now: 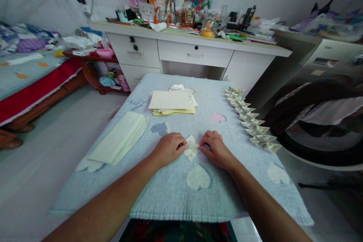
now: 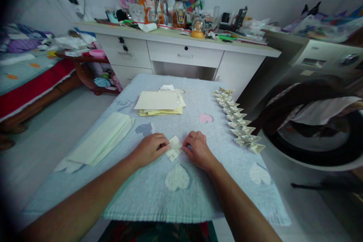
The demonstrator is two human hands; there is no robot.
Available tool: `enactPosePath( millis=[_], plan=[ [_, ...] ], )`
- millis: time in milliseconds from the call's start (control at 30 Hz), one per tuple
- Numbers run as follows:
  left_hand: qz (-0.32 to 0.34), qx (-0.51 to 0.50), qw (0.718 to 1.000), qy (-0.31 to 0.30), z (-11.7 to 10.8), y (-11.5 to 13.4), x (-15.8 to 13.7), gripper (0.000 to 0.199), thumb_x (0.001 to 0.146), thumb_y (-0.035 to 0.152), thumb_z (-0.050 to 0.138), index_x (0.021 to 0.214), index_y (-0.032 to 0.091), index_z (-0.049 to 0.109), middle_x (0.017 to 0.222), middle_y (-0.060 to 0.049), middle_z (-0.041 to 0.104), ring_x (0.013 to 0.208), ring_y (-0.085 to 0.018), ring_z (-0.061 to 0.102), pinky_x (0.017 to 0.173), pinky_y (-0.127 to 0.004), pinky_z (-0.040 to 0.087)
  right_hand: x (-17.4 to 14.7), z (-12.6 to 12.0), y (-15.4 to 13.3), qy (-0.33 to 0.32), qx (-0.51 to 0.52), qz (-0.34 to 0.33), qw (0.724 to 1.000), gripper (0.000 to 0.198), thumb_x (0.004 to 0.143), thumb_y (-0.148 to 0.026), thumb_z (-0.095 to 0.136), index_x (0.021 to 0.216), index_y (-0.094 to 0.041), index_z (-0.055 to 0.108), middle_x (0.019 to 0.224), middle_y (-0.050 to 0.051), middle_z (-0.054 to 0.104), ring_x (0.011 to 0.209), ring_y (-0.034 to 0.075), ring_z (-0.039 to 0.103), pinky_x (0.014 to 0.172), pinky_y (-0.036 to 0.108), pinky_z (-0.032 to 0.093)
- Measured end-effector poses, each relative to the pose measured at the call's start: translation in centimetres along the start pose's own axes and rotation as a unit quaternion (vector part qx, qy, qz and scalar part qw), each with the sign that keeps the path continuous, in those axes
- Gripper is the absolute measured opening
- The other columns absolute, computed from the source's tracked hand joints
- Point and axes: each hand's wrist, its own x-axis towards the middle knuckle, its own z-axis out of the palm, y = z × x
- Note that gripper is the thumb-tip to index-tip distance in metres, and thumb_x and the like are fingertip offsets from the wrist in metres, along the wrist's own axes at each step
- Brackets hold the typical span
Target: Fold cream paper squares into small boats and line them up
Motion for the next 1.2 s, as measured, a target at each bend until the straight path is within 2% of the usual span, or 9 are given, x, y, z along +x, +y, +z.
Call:
enactPosePath(
  millis=[167,367,533,600,733,800,1067,1200],
  plan=[
    [-0.027,-0.02,0.999,0.003,-0.1,0.2,0.1,0.014,0.083,0.025,0.058,0.073,0.017,0.064,0.071,-0.001,0.059,0.073,-0.015,0.054,0.067,-0.025,0.038,0.0,0.1,-0.3,0.001,-0.009,0.013,1.0,0.007,0.082,-0.022,0.062,0.077,-0.019,0.063,0.093,0.005,0.055,0.092,0.02,0.045,0.082,0.035,0.032],
    [-0.029,-0.008,1.0,-0.002,-0.3,0.5,0.3,0.016,0.085,0.023,0.054,0.074,0.018,0.064,0.073,-0.002,0.059,0.075,-0.016,0.055,0.069,-0.026,0.038,0.0,-0.8,0.4,-0.016,-0.006,0.013,1.0,0.007,0.08,-0.018,0.06,0.073,-0.018,0.062,0.094,0.004,0.056,0.092,0.02,0.046,0.083,0.034,0.033],
    [-0.024,-0.001,1.0,-0.002,-0.2,0.4,0.4,0.017,0.085,0.023,0.053,0.072,0.018,0.063,0.071,-0.001,0.058,0.074,-0.016,0.055,0.068,-0.025,0.038,0.5,-2.0,0.3,0.04,0.019,0.027,0.999,0.008,0.082,-0.015,0.056,0.085,-0.018,0.062,0.09,0.005,0.057,0.089,0.018,0.049,0.083,0.032,0.036],
    [-0.021,0.0,1.0,-0.001,-0.2,0.4,0.4,0.017,0.085,0.023,0.052,0.072,0.018,0.062,0.071,-0.001,0.058,0.074,-0.016,0.055,0.067,-0.026,0.038,1.0,-2.0,-0.5,0.042,0.03,0.023,0.998,0.007,0.081,-0.014,0.056,0.085,-0.017,0.061,0.087,0.004,0.058,0.085,0.017,0.051,0.079,0.03,0.037],
    [-0.024,0.007,1.0,-0.001,-0.3,0.6,0.4,0.018,0.085,0.024,0.053,0.07,0.018,0.061,0.07,-0.001,0.058,0.072,-0.015,0.055,0.065,-0.026,0.037,2.1,-1.0,-2.2,-0.037,0.017,0.022,0.999,0.008,0.083,-0.024,0.061,0.086,-0.018,0.06,0.081,0.002,0.06,0.077,0.015,0.052,0.07,0.026,0.036],
    [-0.026,0.009,1.0,0.0,-0.2,0.7,0.4,0.018,0.085,0.024,0.053,0.069,0.018,0.061,0.069,-0.001,0.058,0.071,-0.015,0.054,0.065,-0.026,0.036,2.4,-0.2,-2.6,-0.04,-0.008,0.043,0.998,0.009,0.084,-0.026,0.061,0.082,-0.017,0.061,0.079,0.002,0.06,0.075,0.015,0.052,0.07,0.027,0.034],
    [-0.043,0.015,0.999,0.026,-0.2,0.2,0.1,0.017,0.081,0.029,0.06,0.068,0.018,0.059,0.072,-0.001,0.056,0.075,-0.017,0.054,0.068,-0.027,0.037,2.1,1.9,-2.4,0.013,-0.045,0.078,0.996,0.015,0.086,-0.031,0.06,0.079,-0.018,0.064,0.09,0.005,0.056,0.089,0.019,0.047,0.075,0.03,0.029],
    [-0.043,-0.021,0.999,0.008,-0.9,-0.4,-0.2,0.01,0.08,0.023,0.059,0.072,0.018,0.064,0.077,-0.002,0.056,0.081,-0.017,0.055,0.075,-0.028,0.039,2.0,2.2,-2.2,0.034,-0.027,0.085,0.995,0.015,0.085,-0.029,0.061,0.076,-0.018,0.064,0.091,0.005,0.055,0.089,0.02,0.046,0.076,0.032,0.029]
  ],
)
